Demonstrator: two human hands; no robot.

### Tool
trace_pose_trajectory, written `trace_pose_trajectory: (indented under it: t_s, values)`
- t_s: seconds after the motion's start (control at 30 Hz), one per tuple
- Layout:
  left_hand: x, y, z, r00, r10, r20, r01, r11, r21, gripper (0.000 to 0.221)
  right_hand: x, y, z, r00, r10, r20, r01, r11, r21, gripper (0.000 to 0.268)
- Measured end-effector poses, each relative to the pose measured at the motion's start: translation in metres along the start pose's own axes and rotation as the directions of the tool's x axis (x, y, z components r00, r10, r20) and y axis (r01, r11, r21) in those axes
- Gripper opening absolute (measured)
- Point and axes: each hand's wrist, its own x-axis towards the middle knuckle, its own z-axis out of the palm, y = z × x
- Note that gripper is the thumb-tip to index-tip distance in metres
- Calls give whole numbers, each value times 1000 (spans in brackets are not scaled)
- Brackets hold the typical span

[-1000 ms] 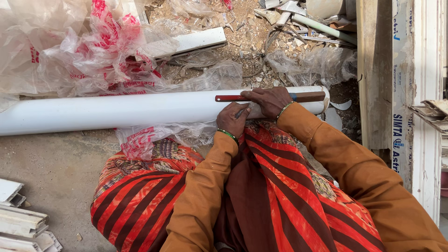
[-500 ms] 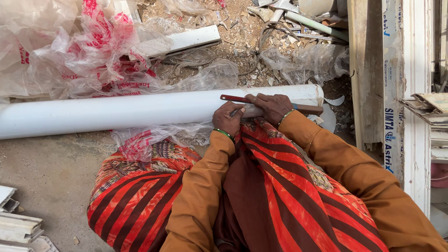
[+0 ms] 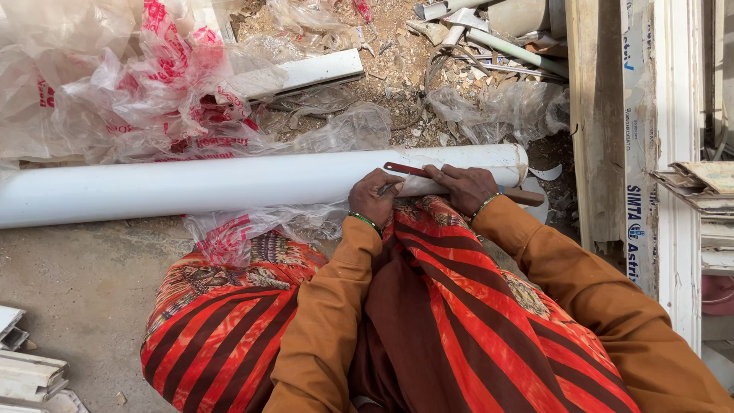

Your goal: The person removes plastic wrapping from a white pipe using a small red-handled tool and their hands, eventually lifting and moving the pipe.

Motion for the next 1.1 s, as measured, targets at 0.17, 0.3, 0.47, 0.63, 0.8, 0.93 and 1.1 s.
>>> trace_pose_trajectory:
  t_s: [0.17,0.3,0.47,0.63,0.8,0.93,1.1]
  values:
    - [9,3,-9,988,-75,136,59,992,113,13,-112,26,4,972,230,49,-229,973,-30,61]
    - [12,8,-14,985,3,174,-32,985,167,13,-138,4,37,929,371,-10,-366,919,149,44]
    - [7,10,-19,971,-8,237,-30,988,153,13,-74,-29,24,879,356,-317,-271,920,282,33]
    - [15,3,-28,940,12,341,-83,977,196,16,24,-37,9,948,-81,-309,156,961,228,35]
    - [41,1,-32,954,-102,281,-54,865,498,25,31,-32,9,966,-148,-211,225,885,407,27]
    - [73,1,-21,836,-2,549,-376,728,574,43,30,-41,3,978,-16,-209,116,873,475,25]
    - [74,2,-20,820,-194,538,-272,695,665,35,31,-51,6,975,187,-120,-79,794,602,8]
